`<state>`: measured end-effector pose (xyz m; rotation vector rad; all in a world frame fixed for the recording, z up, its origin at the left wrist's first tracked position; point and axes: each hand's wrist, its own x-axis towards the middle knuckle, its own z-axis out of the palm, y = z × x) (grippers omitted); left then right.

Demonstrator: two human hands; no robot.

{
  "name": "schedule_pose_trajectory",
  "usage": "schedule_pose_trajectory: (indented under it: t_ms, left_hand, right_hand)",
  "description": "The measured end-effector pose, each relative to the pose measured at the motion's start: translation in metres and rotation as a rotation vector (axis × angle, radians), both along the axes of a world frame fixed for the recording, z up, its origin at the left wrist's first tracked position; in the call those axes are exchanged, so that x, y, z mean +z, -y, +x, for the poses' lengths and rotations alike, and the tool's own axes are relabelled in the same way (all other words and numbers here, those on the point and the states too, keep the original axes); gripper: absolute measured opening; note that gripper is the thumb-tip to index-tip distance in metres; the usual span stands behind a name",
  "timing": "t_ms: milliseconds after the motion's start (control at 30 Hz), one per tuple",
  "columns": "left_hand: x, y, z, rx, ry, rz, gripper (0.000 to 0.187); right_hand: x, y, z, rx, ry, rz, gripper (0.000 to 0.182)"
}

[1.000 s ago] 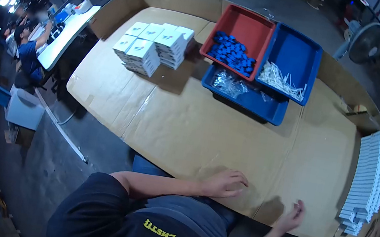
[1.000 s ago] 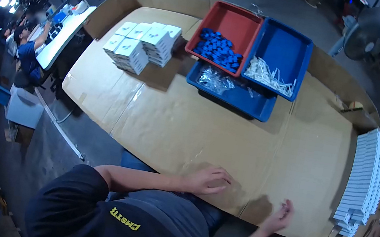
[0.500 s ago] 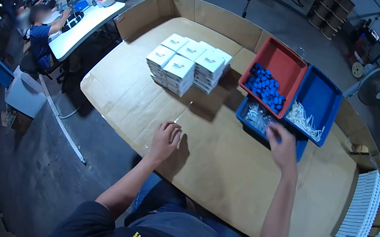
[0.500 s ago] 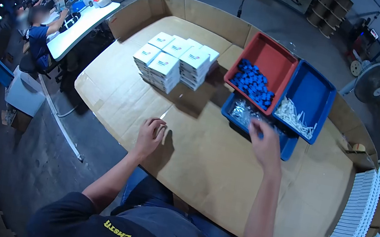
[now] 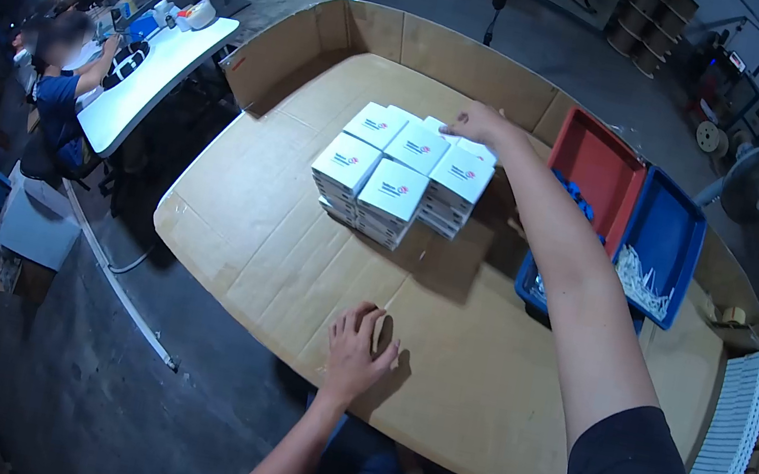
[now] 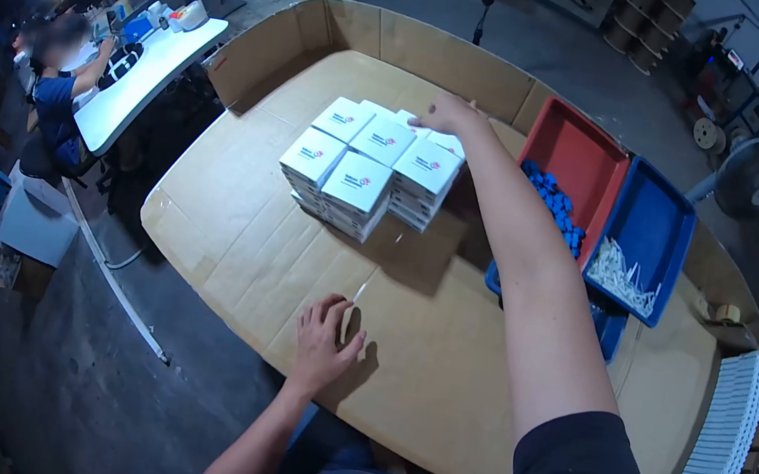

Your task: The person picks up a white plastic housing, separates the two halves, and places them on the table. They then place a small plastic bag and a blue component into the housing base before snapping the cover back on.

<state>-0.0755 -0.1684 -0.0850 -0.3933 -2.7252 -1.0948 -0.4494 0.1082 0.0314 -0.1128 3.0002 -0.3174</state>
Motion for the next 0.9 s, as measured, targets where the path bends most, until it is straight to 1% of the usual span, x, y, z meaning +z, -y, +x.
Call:
schedule_pose_trajectory:
  t_ms: [33, 67, 167, 200, 300, 333, 400, 433, 467, 567, 600, 700, 800, 867, 900]
  left_hand:
    - [0.002, 0.0, -0.002, -0.005, 0.003, -0.005, 0.054]
    - [0.003, 0.001, -0.003, -0.009, 0.009, -0.011, 0.054]
    - [0.006, 0.004, -0.005, -0.023, 0.031, -0.024, 0.054]
    - [0.008, 0.004, -0.006, -0.026, 0.035, -0.031, 0.054]
    - [0.007, 0.003, -0.007, -0.037, 0.05, -0.035, 0.054]
    - [0.007, 0.003, -0.008, -0.036, 0.052, -0.036, 0.053]
    - [0.005, 0.004, -0.009, -0.033, 0.054, -0.023, 0.053]
    - [0.005, 0.004, -0.008, -0.033, 0.056, -0.017, 0.052]
    - [0.006, 0.003, -0.008, -0.033, 0.058, -0.009, 0.051]
    - [0.008, 0.004, -0.007, -0.028, 0.051, 0.01, 0.05]
    - [0.007, 0.004, -0.006, -0.025, 0.043, 0.016, 0.049]
    - [0.001, 0.003, -0.007, -0.019, 0.01, 0.029, 0.047]
    - [0.001, 0.003, -0.004, -0.019, -0.01, 0.034, 0.045]
    - [0.002, 0.002, -0.002, -0.013, -0.019, 0.055, 0.042]
    - [0.001, 0.002, -0.002, -0.013, -0.027, 0.107, 0.041]
  right_hand:
    - [-0.014, -0.002, -0.012, 0.031, 0.036, 0.058, 0.07]
    - [-0.025, -0.007, -0.03, 0.079, 0.207, 0.013, 0.079]
    - [-0.058, -0.022, -0.059, 0.09, 0.42, -0.108, 0.081]
    - [-0.05, -0.022, -0.055, 0.087, 0.436, -0.11, 0.083]
    - [-0.048, -0.025, -0.051, 0.023, 0.349, -0.151, 0.084]
    - [-0.054, -0.028, -0.053, -0.036, 0.295, -0.277, 0.074]
    - [-0.053, -0.034, -0.058, -0.048, 0.066, -0.338, 0.071]
    - [-0.04, -0.027, -0.05, -0.055, -0.048, -0.368, 0.07]
    - [-0.027, -0.022, -0.04, -0.163, -0.073, -0.454, 0.059]
    - [-0.02, -0.027, -0.026, -0.06, -0.398, -0.611, 0.056]
    - [0.005, -0.015, 0.003, -0.078, -0.474, -0.59, 0.047]
    - [0.042, -0.012, 0.064, 0.052, -0.628, -0.723, 0.044]
    - [0.081, -0.007, 0.151, 0.089, -0.633, -0.922, 0.04]
    - [0.109, -0.004, 0.217, 0.052, -0.626, -0.854, 0.038]
    - [0.117, -0.005, 0.246, 0.032, -0.621, -0.816, 0.037]
